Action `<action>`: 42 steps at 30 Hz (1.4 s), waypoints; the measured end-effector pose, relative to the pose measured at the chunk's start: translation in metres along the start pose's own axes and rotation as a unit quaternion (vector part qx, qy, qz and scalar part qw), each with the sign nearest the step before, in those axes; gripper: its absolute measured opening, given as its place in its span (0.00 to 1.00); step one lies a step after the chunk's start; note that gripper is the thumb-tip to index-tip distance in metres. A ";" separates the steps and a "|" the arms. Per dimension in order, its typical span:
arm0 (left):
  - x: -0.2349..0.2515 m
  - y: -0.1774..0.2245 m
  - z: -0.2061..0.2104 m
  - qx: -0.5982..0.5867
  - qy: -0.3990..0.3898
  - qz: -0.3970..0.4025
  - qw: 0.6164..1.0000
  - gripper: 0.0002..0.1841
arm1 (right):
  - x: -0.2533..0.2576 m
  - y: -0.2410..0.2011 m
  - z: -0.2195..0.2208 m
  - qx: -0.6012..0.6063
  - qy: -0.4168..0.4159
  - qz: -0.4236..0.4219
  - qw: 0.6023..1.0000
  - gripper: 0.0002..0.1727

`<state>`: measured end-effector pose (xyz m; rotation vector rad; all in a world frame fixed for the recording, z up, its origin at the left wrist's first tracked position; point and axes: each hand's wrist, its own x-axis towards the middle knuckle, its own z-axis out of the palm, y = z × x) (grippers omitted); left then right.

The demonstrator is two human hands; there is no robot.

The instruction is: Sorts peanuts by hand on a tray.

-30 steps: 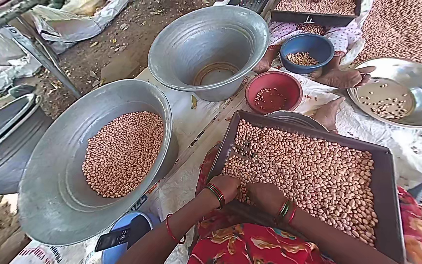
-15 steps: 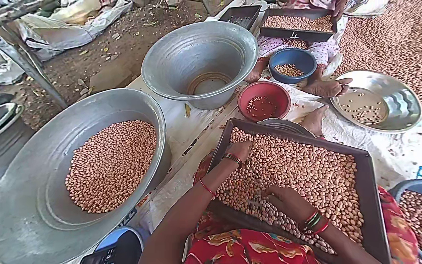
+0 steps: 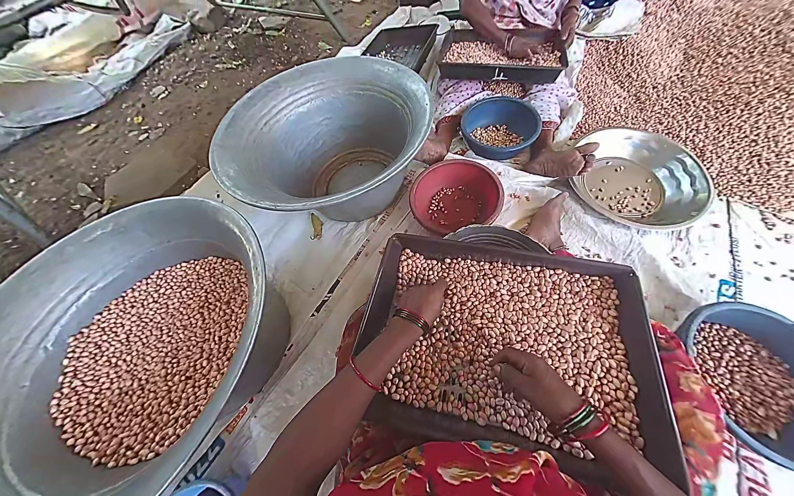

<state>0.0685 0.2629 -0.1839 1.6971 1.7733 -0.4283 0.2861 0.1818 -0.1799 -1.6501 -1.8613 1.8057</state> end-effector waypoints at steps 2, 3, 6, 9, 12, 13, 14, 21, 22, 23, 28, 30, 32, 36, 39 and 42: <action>0.001 -0.001 0.001 -0.015 0.003 0.003 1.000 0.24 | -0.001 0.004 -0.001 0.005 0.003 0.008 1.000 0.14; 0.001 -0.001 0.002 -0.024 0.009 0.006 1.000 0.24 | -0.002 0.005 -0.002 -0.004 0.019 0.007 1.000 0.14; 0.003 0.001 0.007 -0.033 0.015 0.001 0.999 0.24 | -0.009 0.006 -0.011 -0.056 0.139 -0.022 0.988 0.14; 0.002 0.007 0.005 -0.027 0.008 -0.009 1.000 0.23 | -0.017 0.001 -0.035 -0.099 0.274 -0.038 0.956 0.15; 0.004 0.005 0.003 -0.044 0.010 -0.009 0.999 0.23 | -0.024 0.006 -0.061 -0.105 0.358 -0.034 0.927 0.14; 0.004 0.002 0.002 -0.074 0.009 -0.007 0.997 0.23 | -0.028 0.008 -0.067 -0.102 0.364 -0.026 0.925 0.14; 0.003 -0.003 0.001 -0.123 0.009 -0.005 0.992 0.22 | -0.031 0.010 -0.072 -0.101 0.371 -0.021 0.923 0.14; -0.031 -0.036 0.040 -0.774 -0.044 0.182 0.606 0.17 | -0.044 0.032 -0.086 -0.137 0.328 -0.002 0.935 0.16; -0.033 -0.037 0.045 -0.777 -0.071 0.220 0.585 0.15 | -0.041 0.032 -0.084 -0.165 0.286 0.021 0.944 0.17; -0.036 -0.034 0.048 -0.770 -0.085 0.238 0.586 0.15 | -0.037 0.028 -0.082 -0.198 0.242 0.059 0.948 0.19; -0.061 0.009 0.053 -0.747 -0.077 0.129 0.647 0.21 | -0.029 0.028 -0.069 -0.170 0.264 0.057 0.948 0.17; -0.071 0.028 0.052 -0.764 -0.048 0.100 0.635 0.22 | -0.034 0.025 -0.056 0.029 0.271 0.002 0.962 0.11; -0.078 0.044 0.057 -0.775 -0.006 0.127 0.619 0.22 | -0.040 0.017 -0.029 0.287 0.188 0.001 0.939 0.07; -0.084 0.066 0.078 -0.629 0.110 0.292 0.712 0.14 | -0.038 -0.001 0.022 0.576 0.063 0.069 0.812 0.18; -0.086 0.069 0.094 -0.403 0.237 0.392 0.792 0.14 | -0.036 -0.011 0.038 0.678 0.100 0.069 0.724 0.23; -0.086 0.069 0.100 -0.282 0.309 0.478 0.772 0.13 | -0.034 -0.006 0.042 0.731 0.112 0.057 0.671 0.25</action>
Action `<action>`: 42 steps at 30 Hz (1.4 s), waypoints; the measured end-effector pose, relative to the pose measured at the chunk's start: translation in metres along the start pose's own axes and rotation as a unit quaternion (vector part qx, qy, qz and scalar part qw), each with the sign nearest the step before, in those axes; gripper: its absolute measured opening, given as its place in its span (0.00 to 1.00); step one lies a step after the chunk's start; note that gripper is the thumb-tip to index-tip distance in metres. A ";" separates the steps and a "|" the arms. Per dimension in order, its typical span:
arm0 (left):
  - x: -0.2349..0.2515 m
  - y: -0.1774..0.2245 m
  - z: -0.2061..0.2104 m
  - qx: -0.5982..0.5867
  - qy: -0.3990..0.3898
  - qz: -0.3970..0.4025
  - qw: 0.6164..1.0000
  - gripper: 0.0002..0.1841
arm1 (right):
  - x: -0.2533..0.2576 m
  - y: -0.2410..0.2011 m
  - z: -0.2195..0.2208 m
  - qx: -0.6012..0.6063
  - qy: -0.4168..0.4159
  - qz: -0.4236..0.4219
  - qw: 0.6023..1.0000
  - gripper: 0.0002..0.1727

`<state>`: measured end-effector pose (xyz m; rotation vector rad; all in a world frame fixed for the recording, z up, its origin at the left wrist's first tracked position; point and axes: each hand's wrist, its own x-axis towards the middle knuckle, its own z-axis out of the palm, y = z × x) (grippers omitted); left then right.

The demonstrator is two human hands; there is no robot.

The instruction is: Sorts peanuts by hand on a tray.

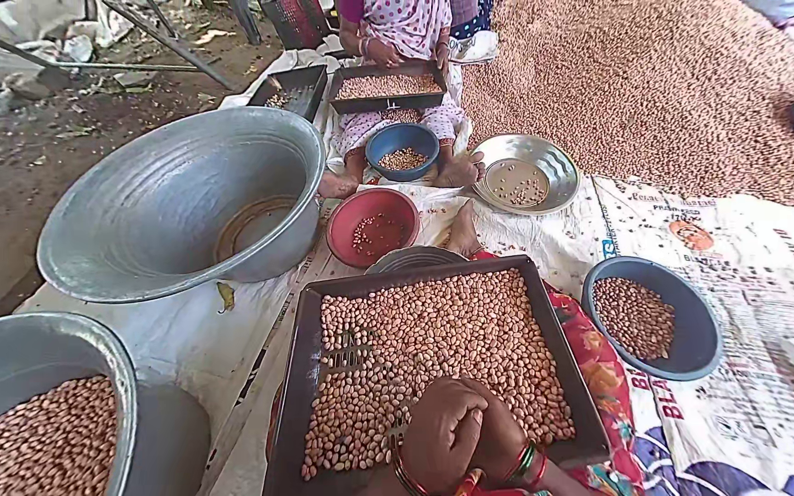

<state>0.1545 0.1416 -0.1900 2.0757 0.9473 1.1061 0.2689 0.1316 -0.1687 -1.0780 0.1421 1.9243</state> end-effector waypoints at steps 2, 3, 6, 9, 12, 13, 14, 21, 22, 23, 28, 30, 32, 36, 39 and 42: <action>-0.001 0.002 0.000 0.012 -0.020 0.029 0.999 0.16 | 0.003 0.001 -0.007 0.018 -0.008 -0.014 1.000 0.26; -0.001 0.001 -0.001 0.009 -0.023 0.035 0.999 0.17 | 0.004 -0.002 -0.008 0.023 0.006 -0.025 0.999 0.27; 0.003 -0.011 -0.012 0.028 0.002 0.022 0.999 0.19 | -0.003 -0.032 -0.008 0.041 0.011 -0.061 0.997 0.30; 0.004 -0.034 -0.046 0.061 0.071 -0.055 0.994 0.20 | -0.021 -0.095 -0.022 0.026 0.026 -0.271 0.962 0.35; -0.004 -0.054 -0.101 0.127 0.124 -0.178 0.968 0.24 | -0.027 -0.174 -0.074 -0.114 0.150 -0.516 0.835 0.34; -0.009 -0.060 -0.119 0.150 0.134 -0.229 0.953 0.26 | -0.029 -0.193 -0.095 -0.215 0.232 -0.554 0.770 0.26; -0.015 -0.066 -0.136 0.162 0.139 -0.283 0.935 0.29 | -0.034 -0.205 -0.112 -0.331 0.296 -0.549 0.708 0.25; -0.053 -0.087 -0.171 -0.009 0.073 -0.570 0.818 0.16 | -0.009 -0.184 -0.068 -0.626 0.121 -0.253 0.727 0.31; -0.054 -0.086 -0.171 -0.024 0.077 -0.567 0.819 0.16 | 0.005 -0.181 -0.065 -0.625 0.110 -0.217 0.742 0.31; -0.054 -0.083 -0.171 -0.039 0.084 -0.566 0.819 0.16 | 0.015 -0.177 -0.064 -0.616 0.113 -0.202 0.753 0.31; -0.045 -0.073 -0.171 -0.043 0.093 -0.576 0.811 0.17 | 0.012 -0.159 -0.057 -0.671 0.176 -0.277 0.665 0.32; -0.043 -0.075 -0.169 -0.017 0.087 -0.582 0.809 0.17 | -0.001 -0.137 -0.062 -0.704 0.150 -0.406 0.563 0.23; -0.038 -0.077 -0.168 0.033 0.064 -0.592 0.803 0.19 | -0.008 -0.116 -0.068 -0.739 0.063 -0.465 0.484 0.14; -0.030 -0.080 -0.165 0.105 0.033 -0.587 0.802 0.22 | 0.001 -0.090 -0.075 -0.847 0.006 -0.368 0.384 0.14; -0.034 -0.082 -0.164 0.103 0.034 -0.575 0.811 0.22 | 0.008 -0.085 -0.072 -0.853 0.039 -0.350 0.385 0.13; -0.039 -0.082 -0.159 0.085 0.068 -0.567 0.817 0.20 | 0.002 -0.091 -0.053 -0.888 0.070 -0.219 0.397 0.18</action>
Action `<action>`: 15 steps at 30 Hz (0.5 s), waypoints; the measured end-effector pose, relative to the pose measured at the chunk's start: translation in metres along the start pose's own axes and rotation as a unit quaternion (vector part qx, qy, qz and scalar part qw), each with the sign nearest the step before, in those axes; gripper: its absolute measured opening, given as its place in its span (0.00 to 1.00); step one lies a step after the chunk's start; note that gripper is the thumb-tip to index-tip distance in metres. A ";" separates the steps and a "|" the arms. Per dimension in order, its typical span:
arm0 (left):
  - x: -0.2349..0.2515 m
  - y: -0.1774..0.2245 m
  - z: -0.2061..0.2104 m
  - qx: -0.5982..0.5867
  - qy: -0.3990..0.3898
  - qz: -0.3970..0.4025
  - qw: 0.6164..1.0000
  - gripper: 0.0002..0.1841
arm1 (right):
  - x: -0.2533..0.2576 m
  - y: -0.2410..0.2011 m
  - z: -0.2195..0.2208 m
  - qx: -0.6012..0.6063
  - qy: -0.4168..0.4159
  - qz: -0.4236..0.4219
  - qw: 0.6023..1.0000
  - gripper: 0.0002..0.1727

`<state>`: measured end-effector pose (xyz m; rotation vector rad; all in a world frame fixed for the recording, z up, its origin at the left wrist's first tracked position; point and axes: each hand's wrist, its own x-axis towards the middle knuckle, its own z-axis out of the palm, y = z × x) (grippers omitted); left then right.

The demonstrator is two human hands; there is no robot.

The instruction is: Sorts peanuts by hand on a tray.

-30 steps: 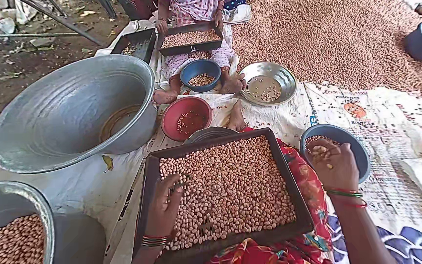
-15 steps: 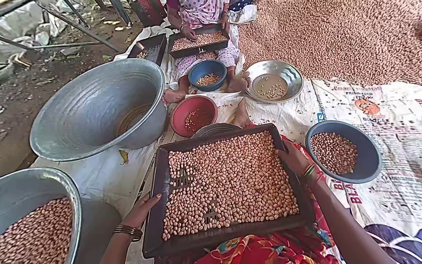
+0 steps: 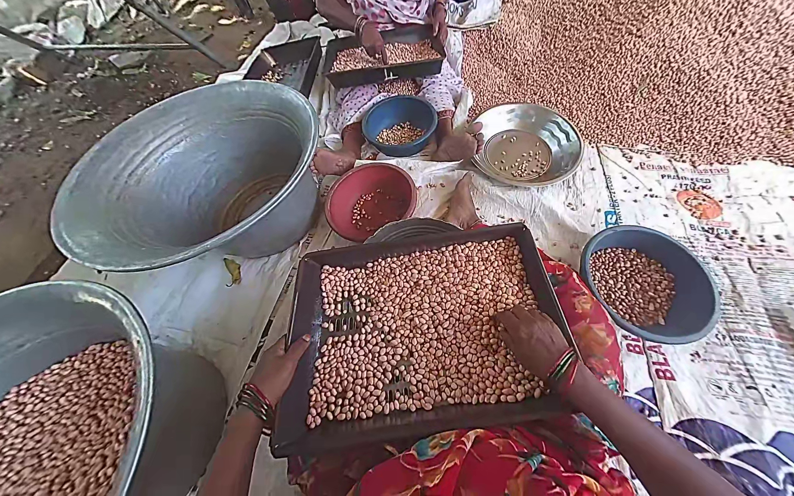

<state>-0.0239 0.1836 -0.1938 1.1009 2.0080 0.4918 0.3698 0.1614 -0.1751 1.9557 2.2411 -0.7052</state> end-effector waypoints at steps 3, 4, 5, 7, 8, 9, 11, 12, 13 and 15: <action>0.000 -0.002 0.003 -0.028 0.012 0.005 1.000 0.19 | -0.002 -0.003 -0.003 -0.008 0.002 0.007 1.000 0.16; 0.000 -0.003 0.003 -0.033 0.011 0.006 0.999 0.19 | -0.005 -0.001 0.002 0.000 0.051 -0.022 0.998 0.14; 0.000 -0.003 0.003 -0.037 0.010 0.008 0.999 0.19 | -0.009 0.001 0.005 0.014 0.088 -0.056 0.994 0.12; -0.002 -0.004 0.003 -0.050 0.009 0.008 0.999 0.18 | -0.017 0.002 0.012 0.042 0.121 -0.123 0.984 0.10; -0.002 -0.004 0.003 -0.055 0.009 0.008 0.998 0.18 | -0.019 0.002 0.018 0.037 0.138 -0.151 0.978 0.09; -0.002 -0.004 0.003 -0.059 0.008 0.009 0.998 0.18 | -0.019 0.002 0.027 0.017 0.164 -0.174 0.971 0.08; 0.001 -0.007 0.003 -0.063 0.005 0.013 0.998 0.18 | -0.017 0.003 0.043 -0.041 0.213 -0.196 0.956 0.06; 0.001 -0.008 0.003 -0.063 0.003 0.013 0.998 0.18 | -0.015 0.002 0.049 -0.068 0.231 -0.201 0.950 0.05; 0.001 -0.008 0.003 -0.064 0.002 0.012 0.998 0.18 | -0.014 0.001 0.053 -0.086 0.241 -0.202 0.945 0.05; 0.000 -0.007 0.003 -0.068 0.003 0.010 0.998 0.17 | -0.013 -0.005 0.053 -0.096 0.219 -0.189 0.952 0.04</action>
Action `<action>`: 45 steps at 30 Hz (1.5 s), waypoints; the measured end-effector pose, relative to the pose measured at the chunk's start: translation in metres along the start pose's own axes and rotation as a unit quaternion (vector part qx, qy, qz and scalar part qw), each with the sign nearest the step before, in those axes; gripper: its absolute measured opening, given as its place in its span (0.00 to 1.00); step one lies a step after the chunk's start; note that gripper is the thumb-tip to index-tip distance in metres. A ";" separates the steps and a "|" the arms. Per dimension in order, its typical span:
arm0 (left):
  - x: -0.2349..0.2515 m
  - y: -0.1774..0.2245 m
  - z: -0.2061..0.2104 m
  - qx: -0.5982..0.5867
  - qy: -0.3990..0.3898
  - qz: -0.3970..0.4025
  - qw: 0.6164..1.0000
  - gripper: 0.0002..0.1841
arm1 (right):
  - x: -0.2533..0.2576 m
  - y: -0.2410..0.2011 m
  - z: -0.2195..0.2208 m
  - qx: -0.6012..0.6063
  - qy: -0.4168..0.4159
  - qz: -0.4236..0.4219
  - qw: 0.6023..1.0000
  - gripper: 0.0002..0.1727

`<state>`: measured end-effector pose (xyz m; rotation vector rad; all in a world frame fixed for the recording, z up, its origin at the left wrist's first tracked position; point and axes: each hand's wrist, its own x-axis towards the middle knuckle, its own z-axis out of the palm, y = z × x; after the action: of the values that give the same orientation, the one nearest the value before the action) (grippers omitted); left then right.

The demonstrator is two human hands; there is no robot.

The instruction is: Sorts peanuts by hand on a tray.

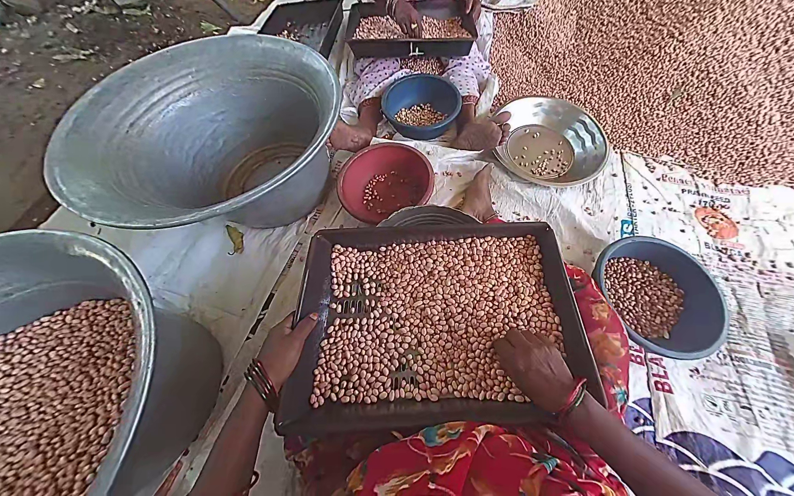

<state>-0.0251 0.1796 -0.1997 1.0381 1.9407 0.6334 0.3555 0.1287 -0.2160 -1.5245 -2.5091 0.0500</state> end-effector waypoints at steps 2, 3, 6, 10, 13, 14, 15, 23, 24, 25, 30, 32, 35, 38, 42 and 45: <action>0.000 0.000 0.000 -0.010 0.004 0.002 1.000 0.17 | 0.003 -0.002 0.000 0.009 -0.014 0.001 1.000 0.04; 0.000 -0.001 0.000 -0.014 0.004 0.003 1.000 0.16 | 0.003 -0.002 0.001 0.015 -0.001 -0.004 1.000 0.04; -0.001 0.002 0.001 -0.032 -0.004 -0.004 0.999 0.16 | 0.005 0.007 -0.011 0.017 0.078 0.035 0.996 0.08; -0.001 0.003 -0.001 -0.059 -0.022 -0.009 0.998 0.16 | 0.007 0.067 -0.085 0.007 0.035 0.287 0.957 0.22; -0.002 0.008 -0.005 -0.107 -0.058 -0.011 0.992 0.17 | 0.011 0.106 -0.087 0.122 0.005 0.360 0.925 0.32; -0.004 0.011 -0.007 -0.134 -0.071 -0.011 0.988 0.17 | 0.015 0.109 -0.075 0.180 -0.013 0.362 0.915 0.29; -0.007 0.016 -0.010 -0.161 -0.082 -0.007 0.984 0.17 | 0.020 0.108 -0.060 0.234 -0.034 0.370 0.899 0.26; -0.084 0.104 -0.045 -0.223 -0.243 0.296 0.896 0.42 | 0.022 0.120 -0.024 0.349 0.035 0.446 0.823 0.19; -0.098 0.114 -0.046 -0.217 -0.265 0.354 0.870 0.51 | 0.021 0.120 -0.024 0.365 0.049 0.455 0.811 0.17; -0.110 0.123 -0.043 -0.220 -0.269 0.383 0.856 0.52 | 0.021 0.119 -0.025 0.376 0.064 0.464 0.800 0.15; -0.088 0.093 -0.020 -0.405 -0.142 0.208 0.879 0.16 | 0.013 0.111 -0.046 0.351 0.089 0.470 0.805 0.14; -0.074 0.051 -0.004 -0.422 -0.106 0.108 0.894 0.17 | 0.015 0.114 -0.057 0.306 0.066 0.467 0.827 0.15; -0.067 0.000 0.021 -0.326 -0.118 0.051 0.937 0.26 | 0.029 0.120 -0.074 0.252 0.014 0.460 0.851 0.17; -0.059 -0.016 0.032 -0.235 -0.100 0.004 0.967 0.25 | 0.046 0.119 -0.075 0.221 -0.028 0.463 0.858 0.17; -0.054 -0.001 0.027 0.109 -0.003 0.163 0.981 0.36 | 0.058 0.110 -0.081 0.136 -0.105 0.422 0.890 0.22; -0.058 0.020 0.046 0.155 0.019 0.375 0.914 0.27 | 0.054 0.082 -0.084 0.101 -0.086 0.291 0.947 0.25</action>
<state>0.0406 0.1433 -0.1845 2.0237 1.6666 0.7611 0.4192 0.2084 -0.1366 -2.1796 -1.9896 0.5291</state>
